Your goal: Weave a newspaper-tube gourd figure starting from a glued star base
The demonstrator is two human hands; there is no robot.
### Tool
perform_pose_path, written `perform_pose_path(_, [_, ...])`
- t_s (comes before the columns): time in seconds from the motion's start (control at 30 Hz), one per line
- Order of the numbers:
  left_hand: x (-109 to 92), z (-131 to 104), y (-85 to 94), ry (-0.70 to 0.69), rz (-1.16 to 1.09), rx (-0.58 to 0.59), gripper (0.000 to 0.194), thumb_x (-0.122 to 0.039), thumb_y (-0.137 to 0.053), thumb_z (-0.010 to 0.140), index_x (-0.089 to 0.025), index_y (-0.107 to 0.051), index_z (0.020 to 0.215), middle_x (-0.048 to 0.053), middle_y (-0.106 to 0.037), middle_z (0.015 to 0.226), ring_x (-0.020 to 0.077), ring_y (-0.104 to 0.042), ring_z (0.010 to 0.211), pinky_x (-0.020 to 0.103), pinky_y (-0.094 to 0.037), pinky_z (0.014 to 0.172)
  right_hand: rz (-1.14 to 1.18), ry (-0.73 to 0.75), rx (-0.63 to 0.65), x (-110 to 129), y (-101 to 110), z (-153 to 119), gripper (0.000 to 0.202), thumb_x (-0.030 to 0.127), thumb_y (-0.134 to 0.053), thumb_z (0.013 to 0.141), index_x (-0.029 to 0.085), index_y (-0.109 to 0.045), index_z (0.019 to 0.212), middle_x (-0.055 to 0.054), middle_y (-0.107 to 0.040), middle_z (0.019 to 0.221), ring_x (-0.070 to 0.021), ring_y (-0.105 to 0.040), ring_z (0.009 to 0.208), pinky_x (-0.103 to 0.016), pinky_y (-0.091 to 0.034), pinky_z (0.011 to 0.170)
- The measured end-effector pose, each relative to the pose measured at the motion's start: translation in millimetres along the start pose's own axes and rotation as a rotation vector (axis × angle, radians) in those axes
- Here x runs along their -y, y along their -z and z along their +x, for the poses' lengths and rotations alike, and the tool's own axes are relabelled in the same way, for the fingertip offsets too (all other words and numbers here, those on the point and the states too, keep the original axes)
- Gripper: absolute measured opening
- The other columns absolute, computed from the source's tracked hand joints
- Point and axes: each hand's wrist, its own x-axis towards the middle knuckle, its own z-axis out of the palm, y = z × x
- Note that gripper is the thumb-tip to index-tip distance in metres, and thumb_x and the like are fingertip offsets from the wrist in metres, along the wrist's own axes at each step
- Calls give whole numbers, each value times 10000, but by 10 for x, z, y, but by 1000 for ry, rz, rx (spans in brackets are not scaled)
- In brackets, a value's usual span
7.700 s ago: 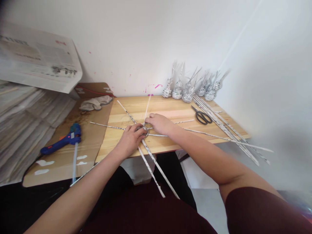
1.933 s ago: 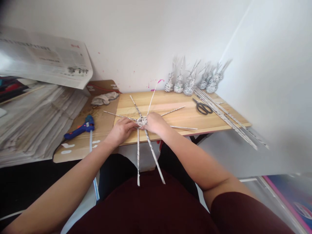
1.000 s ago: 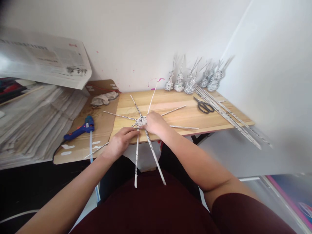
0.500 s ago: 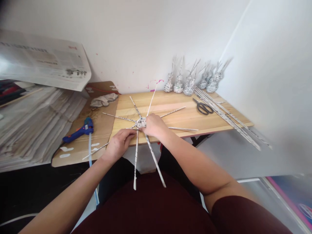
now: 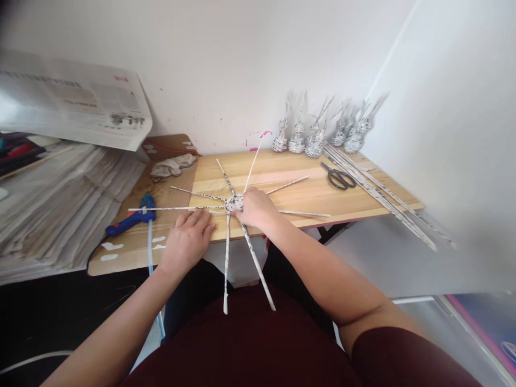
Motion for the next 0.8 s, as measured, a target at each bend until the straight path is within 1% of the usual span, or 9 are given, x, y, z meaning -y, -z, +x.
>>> perform_pose_path(0.13, [55,21,-45,83,-21,35,469,-380,-455,944,-93,-579,1294,189,-580,1347,353,-503,1238,502,-407,1034,1,2,-8,2,-7,1,479,582,-610,806,121,-719,875,-160,-666,906,-235,-615,795,-313,-416,687])
perform_pose_path(0.2, [95,51,-68,110,-84,41,492,-375,-452,935,-78,-550,1316,204,-565,1362,353,-496,1260,513,-391,1049,-4,8,-15,0,-10,2,494,589,-593,816,116,-719,880,-161,-663,899,-237,-613,791,-315,-414,682])
perform_pose_path(0.27, [126,96,-76,123,-186,41,480,-350,-460,921,-91,-538,1318,193,-579,1351,334,-514,1258,510,-384,1062,-7,11,-9,-1,-8,1,505,594,-581,822,111,-719,876,-164,-661,893,-240,-614,792,-317,-413,678])
perform_pose_path(0.37, [132,188,-56,193,-400,50,451,-318,-493,892,-137,-541,1303,139,-655,1253,276,-601,1160,452,-442,1029,-6,12,0,-1,-2,-3,497,591,-587,822,116,-720,878,-164,-663,896,-244,-618,803,-318,-413,686])
perform_pose_path(0.47, [86,304,-22,298,-647,114,448,-304,-545,864,-171,-543,1292,90,-703,1164,207,-676,1006,350,-523,921,-6,8,-8,-3,-4,-9,522,617,-577,823,121,-716,907,-165,-667,921,-247,-626,823,-317,-422,702])
perform_pose_path(0.53, [46,382,-13,324,-742,150,454,-294,-571,852,-164,-547,1287,83,-719,1128,190,-690,974,320,-532,901,-14,12,-12,-5,-9,-11,553,645,-554,826,122,-714,910,-165,-671,925,-249,-633,831,-316,-433,714])
perform_pose_path(0.63, [3,471,-38,341,-772,163,455,-263,-602,831,-160,-567,1272,75,-737,1073,193,-698,954,325,-527,908,-27,21,-7,-9,-17,-8,576,662,-529,835,121,-715,908,-169,-679,929,-254,-640,843,-317,-448,735])
perform_pose_path(0.8, [-14,533,-121,376,-778,136,444,-253,-640,806,-172,-598,1240,61,-748,997,183,-699,863,315,-532,833,-33,32,-4,-16,-26,0,586,665,-517,842,121,-715,928,-173,-681,945,-261,-641,859,-324,-450,751])
